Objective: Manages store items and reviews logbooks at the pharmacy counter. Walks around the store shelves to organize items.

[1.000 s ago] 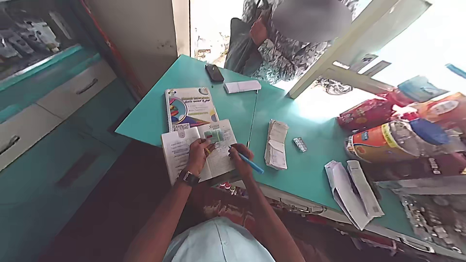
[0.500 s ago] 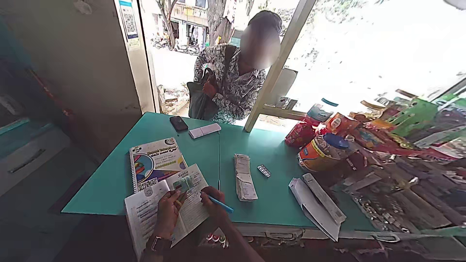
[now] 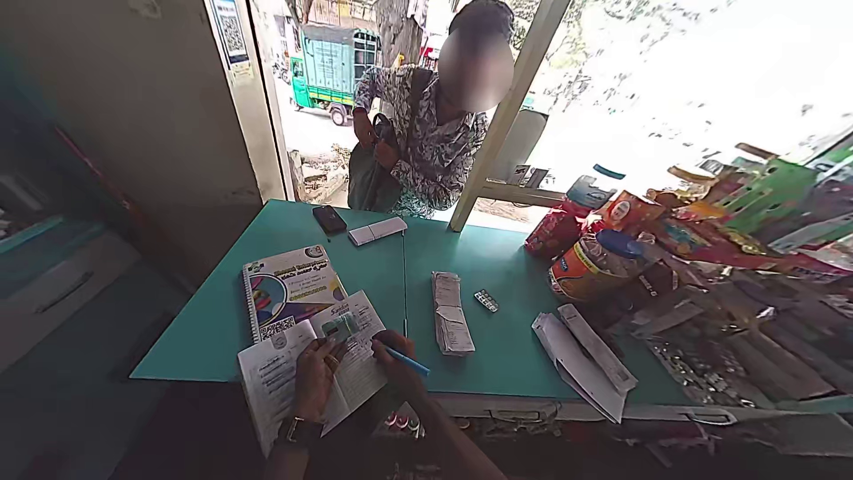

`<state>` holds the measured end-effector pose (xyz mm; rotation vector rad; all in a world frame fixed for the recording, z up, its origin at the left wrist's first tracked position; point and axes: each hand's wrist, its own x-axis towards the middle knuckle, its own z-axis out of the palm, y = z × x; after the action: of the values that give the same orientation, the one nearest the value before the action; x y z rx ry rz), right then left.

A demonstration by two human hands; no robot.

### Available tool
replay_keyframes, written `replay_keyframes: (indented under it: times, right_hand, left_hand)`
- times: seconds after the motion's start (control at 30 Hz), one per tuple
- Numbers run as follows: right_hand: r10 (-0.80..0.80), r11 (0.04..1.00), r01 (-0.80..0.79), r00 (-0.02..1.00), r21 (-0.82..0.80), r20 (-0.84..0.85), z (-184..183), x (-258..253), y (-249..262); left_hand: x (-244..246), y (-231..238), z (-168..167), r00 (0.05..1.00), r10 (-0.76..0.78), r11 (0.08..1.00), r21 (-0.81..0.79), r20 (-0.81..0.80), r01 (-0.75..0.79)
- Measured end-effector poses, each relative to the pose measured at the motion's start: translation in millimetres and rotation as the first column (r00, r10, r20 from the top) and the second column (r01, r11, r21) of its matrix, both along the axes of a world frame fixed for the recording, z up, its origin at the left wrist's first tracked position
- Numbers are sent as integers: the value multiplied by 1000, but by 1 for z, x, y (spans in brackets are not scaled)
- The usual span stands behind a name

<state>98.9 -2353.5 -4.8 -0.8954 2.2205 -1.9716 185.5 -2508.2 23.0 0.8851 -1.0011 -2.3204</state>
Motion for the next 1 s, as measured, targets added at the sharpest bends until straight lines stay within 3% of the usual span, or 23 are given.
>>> replay_keyframes:
  times: [1.0]
  right_hand:
    - [1,1000,-1,1000,20,-10,1,-1,0]
  left_hand:
    - [-1,-1,-2,1000,10,1000,-12,3,-10]
